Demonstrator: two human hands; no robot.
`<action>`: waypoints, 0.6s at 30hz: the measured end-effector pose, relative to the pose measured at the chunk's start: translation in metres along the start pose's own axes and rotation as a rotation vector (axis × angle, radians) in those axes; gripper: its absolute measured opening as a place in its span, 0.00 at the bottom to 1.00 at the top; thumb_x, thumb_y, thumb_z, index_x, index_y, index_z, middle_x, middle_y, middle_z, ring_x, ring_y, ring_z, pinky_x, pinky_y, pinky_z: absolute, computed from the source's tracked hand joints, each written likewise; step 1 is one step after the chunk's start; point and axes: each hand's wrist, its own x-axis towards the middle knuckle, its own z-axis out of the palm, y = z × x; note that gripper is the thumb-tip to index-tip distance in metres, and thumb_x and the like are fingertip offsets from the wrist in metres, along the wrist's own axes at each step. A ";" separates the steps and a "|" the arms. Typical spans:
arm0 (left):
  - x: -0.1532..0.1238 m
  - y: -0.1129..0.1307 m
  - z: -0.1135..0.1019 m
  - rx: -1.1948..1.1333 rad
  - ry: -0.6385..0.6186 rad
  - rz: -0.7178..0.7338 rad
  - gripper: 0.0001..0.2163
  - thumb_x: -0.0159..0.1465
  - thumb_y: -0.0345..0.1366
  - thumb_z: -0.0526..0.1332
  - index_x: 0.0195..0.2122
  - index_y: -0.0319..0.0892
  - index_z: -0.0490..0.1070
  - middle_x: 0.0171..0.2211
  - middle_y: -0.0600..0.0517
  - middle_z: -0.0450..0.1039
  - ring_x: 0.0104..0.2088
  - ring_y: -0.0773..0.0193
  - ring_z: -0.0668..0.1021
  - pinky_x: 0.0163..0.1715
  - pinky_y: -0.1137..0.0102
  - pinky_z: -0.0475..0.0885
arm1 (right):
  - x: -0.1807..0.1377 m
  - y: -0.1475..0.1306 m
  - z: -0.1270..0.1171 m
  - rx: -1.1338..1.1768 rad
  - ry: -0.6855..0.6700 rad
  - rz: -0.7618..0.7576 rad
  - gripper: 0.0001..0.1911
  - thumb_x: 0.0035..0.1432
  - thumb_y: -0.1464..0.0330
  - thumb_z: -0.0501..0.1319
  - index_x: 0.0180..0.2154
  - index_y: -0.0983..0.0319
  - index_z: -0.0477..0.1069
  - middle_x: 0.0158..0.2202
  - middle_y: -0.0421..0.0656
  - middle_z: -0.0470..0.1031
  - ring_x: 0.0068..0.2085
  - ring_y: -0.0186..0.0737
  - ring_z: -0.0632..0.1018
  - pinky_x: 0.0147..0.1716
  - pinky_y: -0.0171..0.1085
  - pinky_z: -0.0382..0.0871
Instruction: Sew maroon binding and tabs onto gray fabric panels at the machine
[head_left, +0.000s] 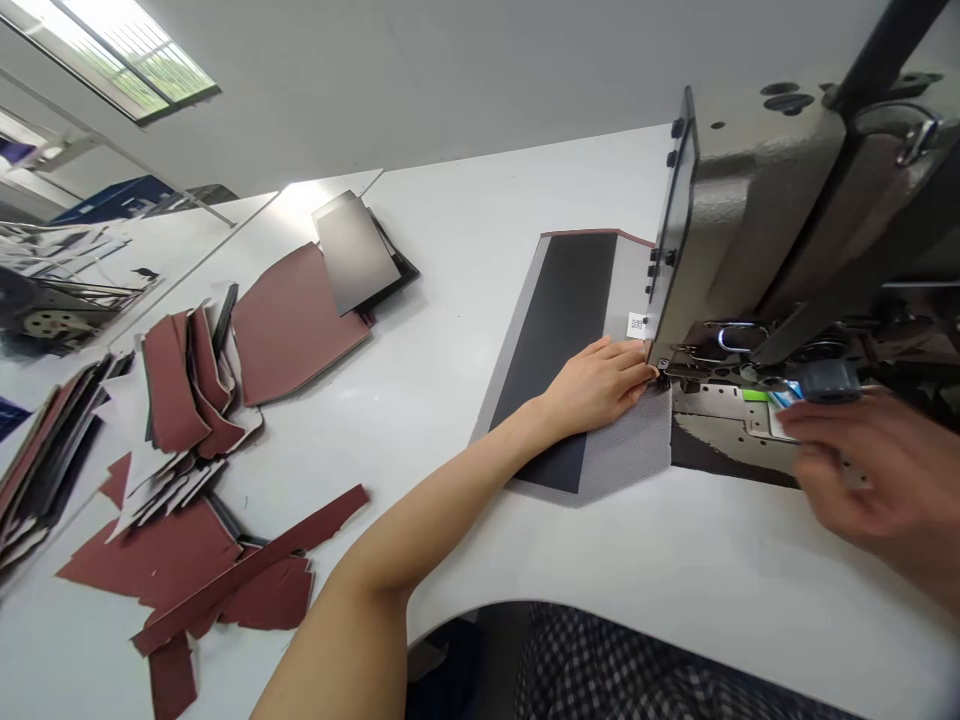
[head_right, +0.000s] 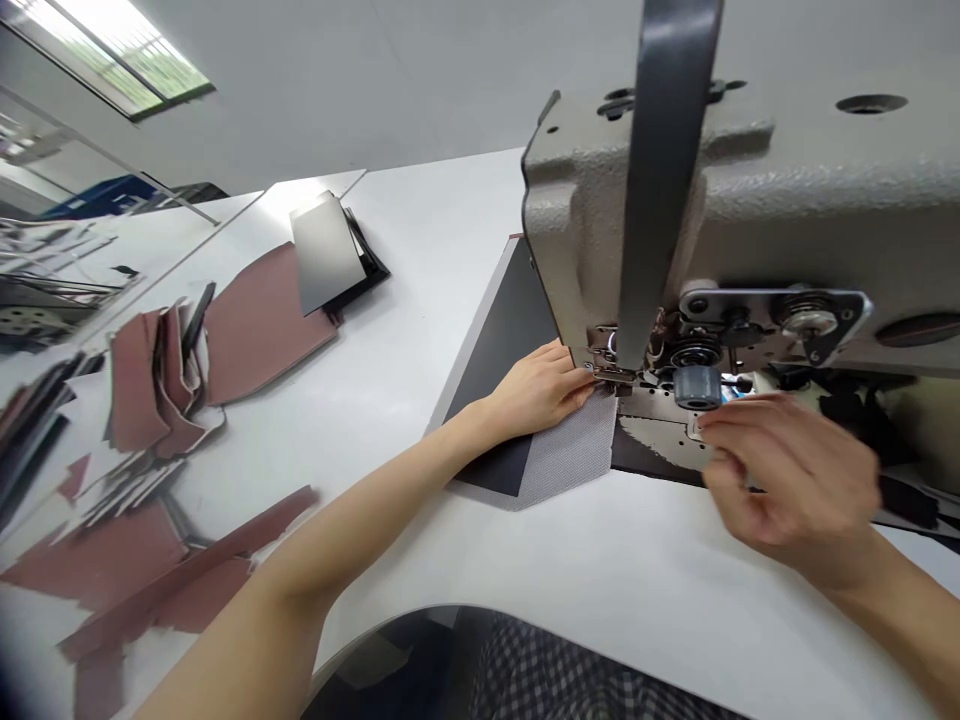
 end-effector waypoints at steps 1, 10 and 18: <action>-0.003 0.004 0.000 0.000 -0.003 -0.012 0.15 0.76 0.35 0.50 0.54 0.41 0.75 0.57 0.46 0.76 0.63 0.55 0.73 0.65 0.57 0.65 | -0.002 0.003 -0.003 -0.072 0.006 0.021 0.12 0.58 0.76 0.61 0.42 0.56 0.74 0.38 0.45 0.80 0.41 0.47 0.81 0.44 0.44 0.74; -0.016 0.022 0.006 -0.064 -0.021 -0.117 0.17 0.77 0.40 0.50 0.60 0.40 0.70 0.61 0.44 0.74 0.65 0.53 0.71 0.68 0.51 0.62 | -0.005 0.029 0.018 -0.252 -0.288 -0.062 0.17 0.64 0.76 0.48 0.23 0.57 0.60 0.26 0.46 0.67 0.30 0.45 0.69 0.46 0.49 0.69; -0.018 0.028 -0.013 -0.109 0.009 -0.172 0.19 0.73 0.48 0.59 0.57 0.41 0.72 0.58 0.44 0.74 0.60 0.51 0.73 0.62 0.53 0.67 | -0.010 0.006 0.010 0.011 -0.254 -0.057 0.15 0.65 0.74 0.60 0.52 0.56 0.75 0.48 0.43 0.81 0.46 0.44 0.81 0.50 0.43 0.73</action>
